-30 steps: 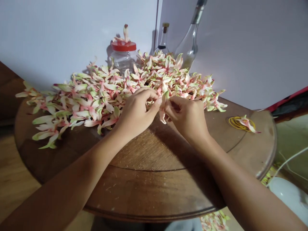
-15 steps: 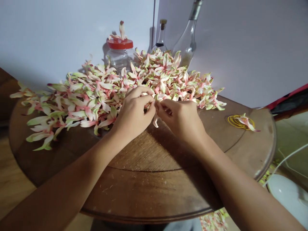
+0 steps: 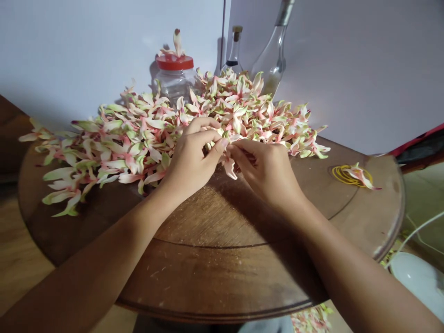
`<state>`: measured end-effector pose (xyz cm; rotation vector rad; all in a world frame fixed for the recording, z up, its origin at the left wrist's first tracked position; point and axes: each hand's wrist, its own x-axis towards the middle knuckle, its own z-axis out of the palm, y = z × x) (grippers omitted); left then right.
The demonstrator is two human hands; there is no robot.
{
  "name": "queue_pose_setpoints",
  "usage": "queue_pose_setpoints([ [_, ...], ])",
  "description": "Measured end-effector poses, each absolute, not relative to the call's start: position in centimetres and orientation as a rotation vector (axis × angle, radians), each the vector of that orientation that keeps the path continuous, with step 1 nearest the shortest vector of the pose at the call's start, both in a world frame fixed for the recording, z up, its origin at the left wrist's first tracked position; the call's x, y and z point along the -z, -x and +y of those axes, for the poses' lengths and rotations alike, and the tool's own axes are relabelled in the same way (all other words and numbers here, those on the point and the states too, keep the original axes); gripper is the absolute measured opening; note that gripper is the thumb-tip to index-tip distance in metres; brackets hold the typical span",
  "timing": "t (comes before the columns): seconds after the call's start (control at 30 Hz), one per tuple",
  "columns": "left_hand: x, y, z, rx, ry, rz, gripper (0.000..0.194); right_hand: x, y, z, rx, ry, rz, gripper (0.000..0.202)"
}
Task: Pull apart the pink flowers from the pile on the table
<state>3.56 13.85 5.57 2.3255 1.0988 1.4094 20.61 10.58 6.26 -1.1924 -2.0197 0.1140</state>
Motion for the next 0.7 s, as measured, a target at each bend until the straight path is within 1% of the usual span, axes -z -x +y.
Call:
queue_pose_setpoints([
  [0.1, -5.5, -3.9, 13.5, -1.453, -2.329, 1.120, 0.019, -6.3, -20.7, 10.8, -0.123, 1.201, -1.995, 0.030],
  [0.27, -5.1, -4.7, 13.1, -1.567, -2.258, 1.175, 0.023, -5.8, -20.4, 11.1, -0.064, 1.222, -1.874, 0.032],
  [0.37, -5.0, -5.0, 12.9, -1.634, -2.197, 1.199, 0.024, -5.5, -20.1, 11.2, -0.064, 1.229, -1.816, 0.029],
  [0.7, -4.9, -5.1, 12.6, -1.711, -2.173, 1.264, 0.025, -5.1, -19.5, 11.2, -0.112, 1.214, -1.741, 0.027],
])
